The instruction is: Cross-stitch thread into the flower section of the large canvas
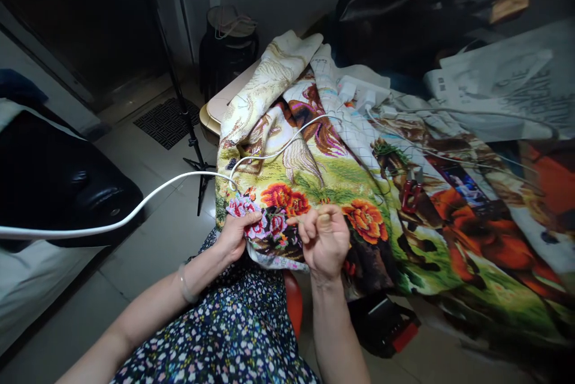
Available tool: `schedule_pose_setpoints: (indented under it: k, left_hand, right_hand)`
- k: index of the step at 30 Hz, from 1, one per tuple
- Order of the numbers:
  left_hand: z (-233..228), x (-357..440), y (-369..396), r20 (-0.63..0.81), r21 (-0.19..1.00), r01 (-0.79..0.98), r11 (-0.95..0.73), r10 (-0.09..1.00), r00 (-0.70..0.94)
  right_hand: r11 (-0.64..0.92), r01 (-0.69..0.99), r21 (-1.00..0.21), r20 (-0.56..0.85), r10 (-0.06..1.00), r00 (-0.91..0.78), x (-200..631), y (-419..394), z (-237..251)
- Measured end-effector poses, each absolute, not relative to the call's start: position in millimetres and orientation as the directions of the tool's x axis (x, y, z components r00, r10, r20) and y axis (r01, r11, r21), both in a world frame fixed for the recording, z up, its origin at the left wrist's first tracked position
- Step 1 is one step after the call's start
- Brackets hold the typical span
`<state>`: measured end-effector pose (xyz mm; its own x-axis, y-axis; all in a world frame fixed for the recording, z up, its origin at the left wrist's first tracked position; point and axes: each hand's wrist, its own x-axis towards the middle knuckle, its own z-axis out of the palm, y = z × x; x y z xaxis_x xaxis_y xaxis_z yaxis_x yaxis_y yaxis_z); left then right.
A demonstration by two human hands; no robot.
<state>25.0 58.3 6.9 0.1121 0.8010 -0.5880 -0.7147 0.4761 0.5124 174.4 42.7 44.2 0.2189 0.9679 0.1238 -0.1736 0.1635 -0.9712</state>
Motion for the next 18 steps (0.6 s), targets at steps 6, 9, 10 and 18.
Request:
schedule_pose_setpoints:
  k: [6,9,10,18]
  left_hand:
    - [6.8,23.8,58.4,-0.580,0.527,-0.710,0.467,0.808,0.101]
    - [6.5,23.1,58.3,-0.578,0.531,-0.704,0.472,0.809,0.106]
    - [6.4,23.1,58.3,-0.580,0.531,-0.702,0.474,0.808,0.106]
    - [6.7,23.6,58.9,-0.579,0.536,-0.703,0.467,0.809,0.096]
  right_hand:
    - [-0.011,0.217,-0.976,-0.024,0.998,-0.057,168.0,38.4,15.8]
    - [0.068,0.381,-0.922,0.037,0.995,-0.088,166.6,38.7,13.8]
    - [0.086,0.409,-0.908,0.054,0.995,-0.088,166.5,39.1,14.6]
    - [0.120,0.518,-0.847,0.095,0.993,-0.074,163.8,43.3,23.7]
